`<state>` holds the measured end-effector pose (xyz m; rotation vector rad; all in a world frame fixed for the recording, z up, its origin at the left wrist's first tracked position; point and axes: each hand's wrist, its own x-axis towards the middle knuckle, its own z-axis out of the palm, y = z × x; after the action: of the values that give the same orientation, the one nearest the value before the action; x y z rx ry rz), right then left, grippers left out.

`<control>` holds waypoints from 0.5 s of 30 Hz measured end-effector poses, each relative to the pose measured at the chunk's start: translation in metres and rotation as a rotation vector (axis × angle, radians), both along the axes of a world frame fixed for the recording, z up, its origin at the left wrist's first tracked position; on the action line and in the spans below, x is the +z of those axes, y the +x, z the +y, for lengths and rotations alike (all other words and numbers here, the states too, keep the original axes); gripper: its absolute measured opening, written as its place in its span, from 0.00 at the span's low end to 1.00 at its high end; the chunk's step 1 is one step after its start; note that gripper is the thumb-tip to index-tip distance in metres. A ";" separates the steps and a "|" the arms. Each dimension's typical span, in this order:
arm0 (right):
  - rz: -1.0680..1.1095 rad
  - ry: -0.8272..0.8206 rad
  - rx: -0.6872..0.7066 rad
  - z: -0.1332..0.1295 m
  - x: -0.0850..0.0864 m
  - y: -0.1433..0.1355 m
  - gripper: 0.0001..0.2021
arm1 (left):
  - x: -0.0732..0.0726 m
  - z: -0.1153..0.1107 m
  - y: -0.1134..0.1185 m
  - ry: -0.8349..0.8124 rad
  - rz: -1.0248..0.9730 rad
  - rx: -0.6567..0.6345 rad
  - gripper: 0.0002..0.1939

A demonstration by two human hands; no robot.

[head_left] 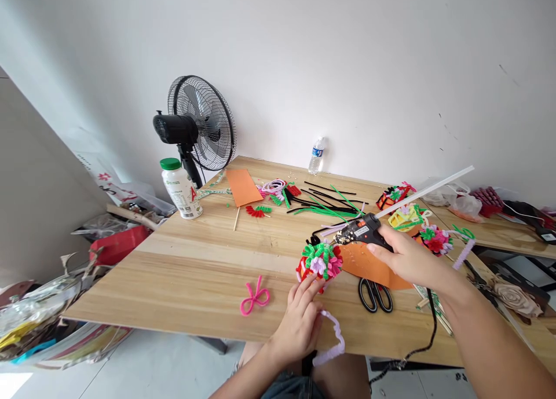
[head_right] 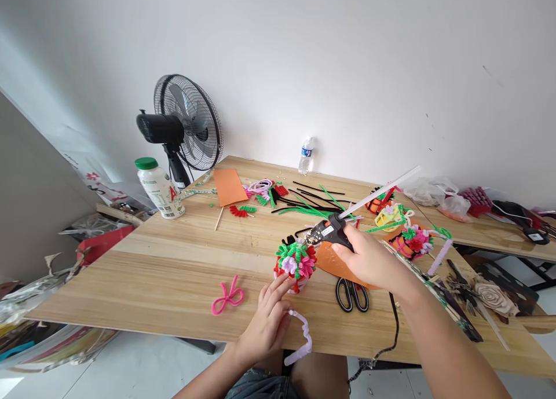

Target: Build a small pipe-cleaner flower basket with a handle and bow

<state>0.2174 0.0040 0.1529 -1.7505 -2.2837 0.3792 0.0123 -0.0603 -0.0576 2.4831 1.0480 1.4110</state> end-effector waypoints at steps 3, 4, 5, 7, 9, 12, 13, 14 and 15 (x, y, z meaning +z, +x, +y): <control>0.015 0.022 0.021 0.000 -0.004 0.003 0.17 | 0.000 -0.001 0.000 0.005 0.003 0.001 0.10; 0.025 0.030 0.033 0.001 -0.006 0.005 0.16 | 0.001 -0.001 0.000 0.006 0.005 0.001 0.10; 0.036 0.034 0.043 0.001 -0.008 0.006 0.16 | 0.001 -0.001 0.000 0.006 0.006 0.002 0.09; 0.053 0.030 0.052 0.001 -0.010 0.008 0.16 | 0.000 -0.002 -0.001 0.004 0.008 0.004 0.09; 0.070 0.022 0.056 0.000 -0.010 0.008 0.16 | 0.000 -0.002 -0.001 0.003 0.008 0.006 0.09; 0.072 -0.019 0.014 -0.005 -0.007 0.006 0.16 | -0.001 -0.002 0.000 0.001 0.005 0.009 0.09; 0.070 -0.043 -0.010 -0.006 -0.005 0.005 0.16 | -0.002 -0.001 0.000 0.000 0.002 0.011 0.10; 0.073 -0.067 -0.033 -0.008 -0.005 0.005 0.15 | -0.002 -0.001 0.000 0.001 -0.003 0.013 0.10; 0.085 -0.086 -0.052 -0.009 -0.005 0.006 0.15 | -0.002 -0.001 0.000 0.002 -0.009 0.015 0.10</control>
<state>0.2234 -0.0046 0.1479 -1.7940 -2.1893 0.5380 0.0124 -0.0613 -0.0593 2.4736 1.0666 1.4267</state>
